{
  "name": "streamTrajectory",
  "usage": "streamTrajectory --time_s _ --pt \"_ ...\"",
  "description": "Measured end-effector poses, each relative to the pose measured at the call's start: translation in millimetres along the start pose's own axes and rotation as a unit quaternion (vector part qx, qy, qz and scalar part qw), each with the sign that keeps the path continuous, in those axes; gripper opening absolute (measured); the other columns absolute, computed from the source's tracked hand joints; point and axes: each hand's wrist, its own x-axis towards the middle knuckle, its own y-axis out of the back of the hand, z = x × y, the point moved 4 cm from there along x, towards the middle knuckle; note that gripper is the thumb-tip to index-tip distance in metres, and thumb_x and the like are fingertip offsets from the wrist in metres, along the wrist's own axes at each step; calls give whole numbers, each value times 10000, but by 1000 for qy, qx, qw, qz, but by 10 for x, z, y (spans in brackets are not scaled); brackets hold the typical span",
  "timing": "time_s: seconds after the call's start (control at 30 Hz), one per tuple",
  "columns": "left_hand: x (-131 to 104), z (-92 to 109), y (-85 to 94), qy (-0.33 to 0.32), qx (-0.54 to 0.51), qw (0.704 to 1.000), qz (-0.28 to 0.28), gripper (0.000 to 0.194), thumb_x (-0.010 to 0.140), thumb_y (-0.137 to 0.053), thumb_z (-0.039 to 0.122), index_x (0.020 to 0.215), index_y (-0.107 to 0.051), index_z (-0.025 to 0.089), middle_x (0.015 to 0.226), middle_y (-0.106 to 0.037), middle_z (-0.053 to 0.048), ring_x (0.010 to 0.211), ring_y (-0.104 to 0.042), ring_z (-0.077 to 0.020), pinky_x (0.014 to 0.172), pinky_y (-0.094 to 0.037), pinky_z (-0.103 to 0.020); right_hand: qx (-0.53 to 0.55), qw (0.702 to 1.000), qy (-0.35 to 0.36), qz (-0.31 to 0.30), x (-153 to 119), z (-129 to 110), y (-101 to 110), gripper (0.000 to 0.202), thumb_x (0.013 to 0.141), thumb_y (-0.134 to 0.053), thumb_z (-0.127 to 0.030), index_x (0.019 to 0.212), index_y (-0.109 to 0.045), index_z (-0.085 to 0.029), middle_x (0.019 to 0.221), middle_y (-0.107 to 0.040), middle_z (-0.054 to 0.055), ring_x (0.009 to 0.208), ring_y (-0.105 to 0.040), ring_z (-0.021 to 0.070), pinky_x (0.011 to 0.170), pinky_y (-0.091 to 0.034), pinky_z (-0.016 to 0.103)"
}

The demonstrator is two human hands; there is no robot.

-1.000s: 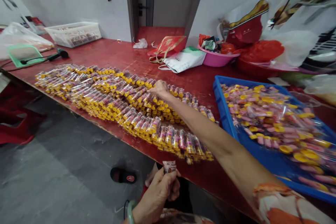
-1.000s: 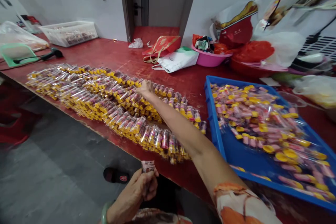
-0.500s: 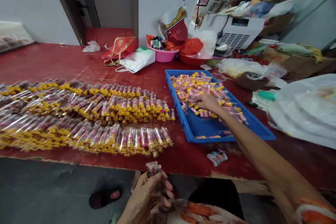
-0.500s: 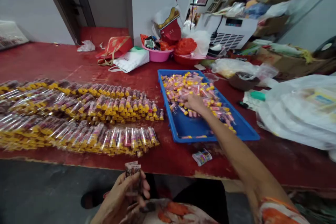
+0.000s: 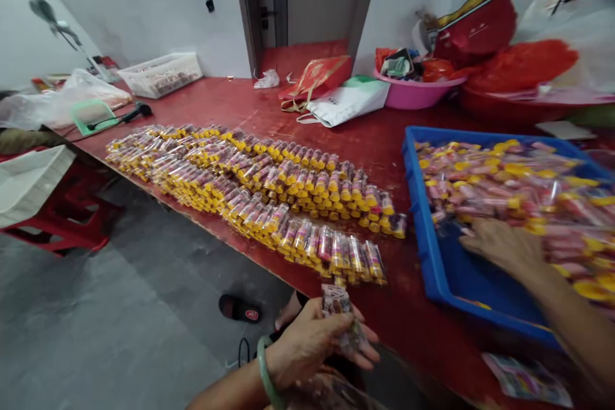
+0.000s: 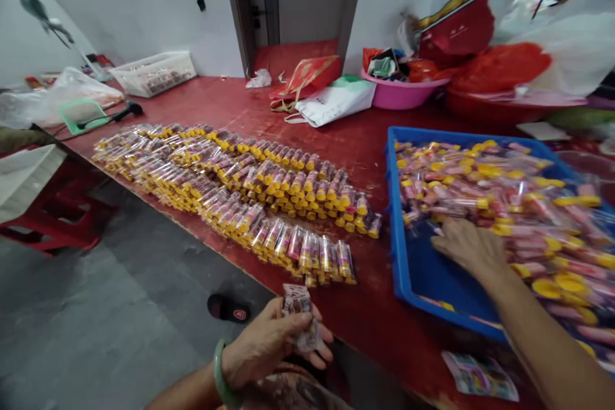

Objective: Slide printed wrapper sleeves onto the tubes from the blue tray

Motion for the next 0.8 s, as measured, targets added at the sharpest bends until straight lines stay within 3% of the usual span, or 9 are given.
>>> streamTrajectory --time_s 0.07,0.13,0.23,0.3,0.37,0.5,0.6,0.7,0.8 --pt "-15 70 37 -31 -6 999 15 418 681 -795 418 893 -637 94 765 -713 -120 624 -691 -188 567 -549 -265 38 998 -48 9 -59 74 96 282 671 -693 -248 505 -466 -233 735 -658 211 665 -603 272 579 -333 403" --pt "-36 159 76 -59 -9 998 34 397 700 -795 384 913 -653 81 768 -718 -121 630 -690 -182 596 -550 -268 166 977 -129 45 -213 113 224 218 623 -703 -313 556 -506 -248 709 -643 190 651 -589 269 574 -324 425" --pt "-53 297 108 -90 -21 994 58 366 708 -796 345 914 -671 69 780 -719 -120 665 -691 -185 664 -554 -294 443 879 -161 70 -568 -60 383 235 589 -674 -414 787 -639 -293 817 -664 129 657 -597 214 560 -347 404" --pt "-42 362 98 -96 -35 993 61 366 685 -810 347 886 -672 73 808 -717 -125 718 -698 -208 706 -552 -318 596 794 -120 25 -816 -376 464 316 572 -706 -411 869 -681 -306 836 -669 111 672 -608 200 564 -387 386" --pt "-23 403 75 -102 -51 991 63 372 654 -826 355 854 -667 84 802 -707 -112 697 -682 -199 696 -538 -315 656 748 -94 -22 -1040 -782 543 310 577 -753 -368 874 -700 -295 853 -682 100 746 -638 223 617 -453 375" --pt "-27 462 82 -154 -63 982 91 367 698 -793 434 785 -649 107 655 -600 -16 533 -510 -81 548 -417 -216 602 773 39 -196 -1334 -1785 626 382 608 -798 -362 946 -660 -251 908 -699 65 827 -662 229 723 -532 342" --pt "-87 520 144 -195 -53 976 84 454 695 -760 547 714 -613 118 605 -517 12 526 -415 -65 515 -339 -209 553 767 155 -287 -1453 -2399 636 312 723 -705 -386 956 -598 -208 803 -657 27 701 -630 175 638 -522 291" --pt "-191 611 280 -227 -26 969 92 445 711 -752 539 751 -613 118 628 -508 12 549 -388 -65 528 -317 -212 500 775 223 -316 -1484 -2746 625 207 854 -569 -393 939 -579 -204 751 -622 9 648 -602 152 584 -491 267" --pt "-297 720 438 -244 11 963 111 388 774 -716 492 761 -603 121 615 -487 19 526 -357 -55 497 -270 -208 453 784 314 -285 -1457 -2958 688 218 939 -472 -375 976 -619 -218 957 -655 47 915 -632 177 792 -505 285"
